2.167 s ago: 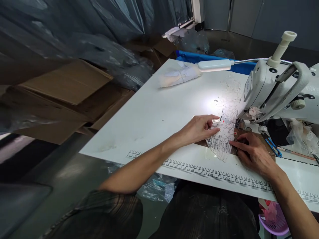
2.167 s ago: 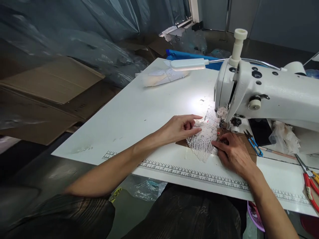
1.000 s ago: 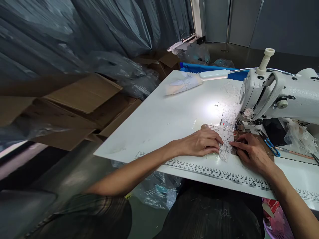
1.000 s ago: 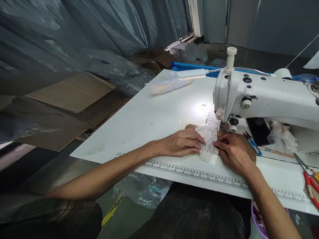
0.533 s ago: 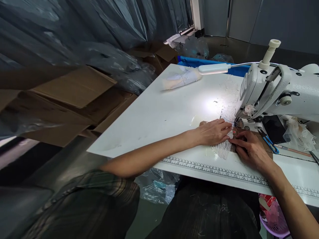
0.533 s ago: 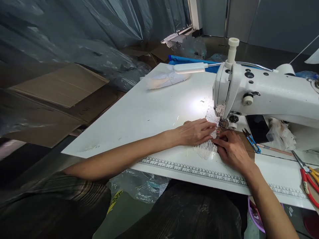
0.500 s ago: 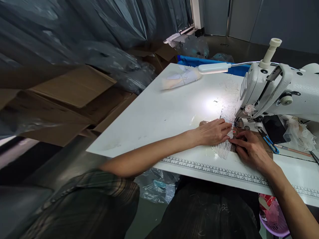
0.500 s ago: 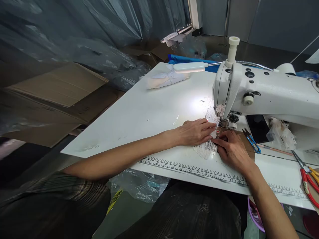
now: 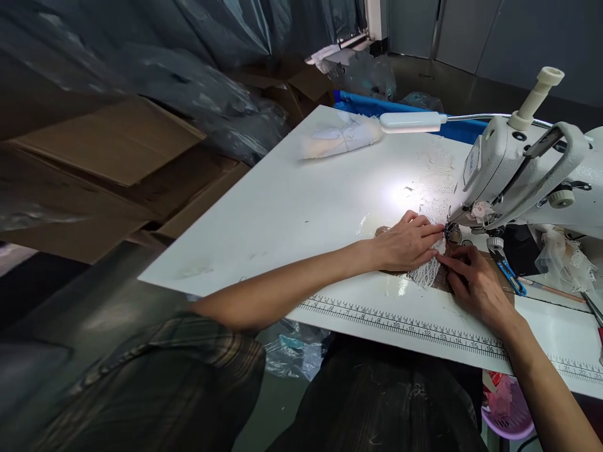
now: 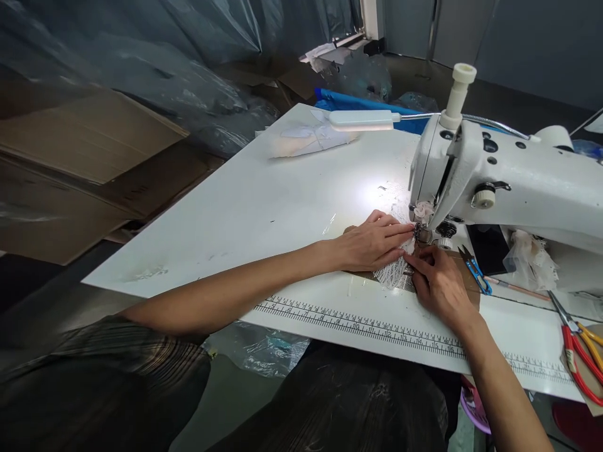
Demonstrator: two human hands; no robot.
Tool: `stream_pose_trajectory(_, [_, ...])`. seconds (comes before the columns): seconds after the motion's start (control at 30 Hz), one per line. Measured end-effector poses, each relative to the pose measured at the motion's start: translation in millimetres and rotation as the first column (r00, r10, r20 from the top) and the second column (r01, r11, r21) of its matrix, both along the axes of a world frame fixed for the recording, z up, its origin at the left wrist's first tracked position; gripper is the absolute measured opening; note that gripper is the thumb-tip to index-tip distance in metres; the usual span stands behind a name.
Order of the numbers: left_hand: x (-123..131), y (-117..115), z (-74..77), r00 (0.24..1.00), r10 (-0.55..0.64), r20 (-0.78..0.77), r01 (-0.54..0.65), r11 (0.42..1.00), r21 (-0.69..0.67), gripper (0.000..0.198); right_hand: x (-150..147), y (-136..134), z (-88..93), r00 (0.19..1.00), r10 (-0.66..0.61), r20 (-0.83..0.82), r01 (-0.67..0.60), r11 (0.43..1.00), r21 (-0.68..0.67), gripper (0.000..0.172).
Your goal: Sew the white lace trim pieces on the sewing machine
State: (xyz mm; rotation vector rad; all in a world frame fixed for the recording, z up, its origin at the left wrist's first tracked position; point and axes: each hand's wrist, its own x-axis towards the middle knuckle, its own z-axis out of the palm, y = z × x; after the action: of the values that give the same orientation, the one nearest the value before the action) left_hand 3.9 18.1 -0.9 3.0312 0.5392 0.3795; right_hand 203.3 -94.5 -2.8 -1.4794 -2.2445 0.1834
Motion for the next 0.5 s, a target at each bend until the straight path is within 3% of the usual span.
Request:
stream_pose_trajectory(0.13, [-4.2, 0.9, -5.6, 0.998, 0.007, 0.065, -0.001, 0.997, -0.078, 0.04, -0.7, -0.5, -0.5, 1.0, 0.0, -0.018, 0.0, 1.0, -0.007, 0.039])
stream_pose_trajectory(0.5, [-3.6, 1.9, -1.8, 0.999, -0.027, 0.017, 0.027, 1.0, 0.002, 0.04, -3.0, -0.5, 1.2, 1.0, -0.022, -0.015, 0.022, 0.999, -0.041, 0.039])
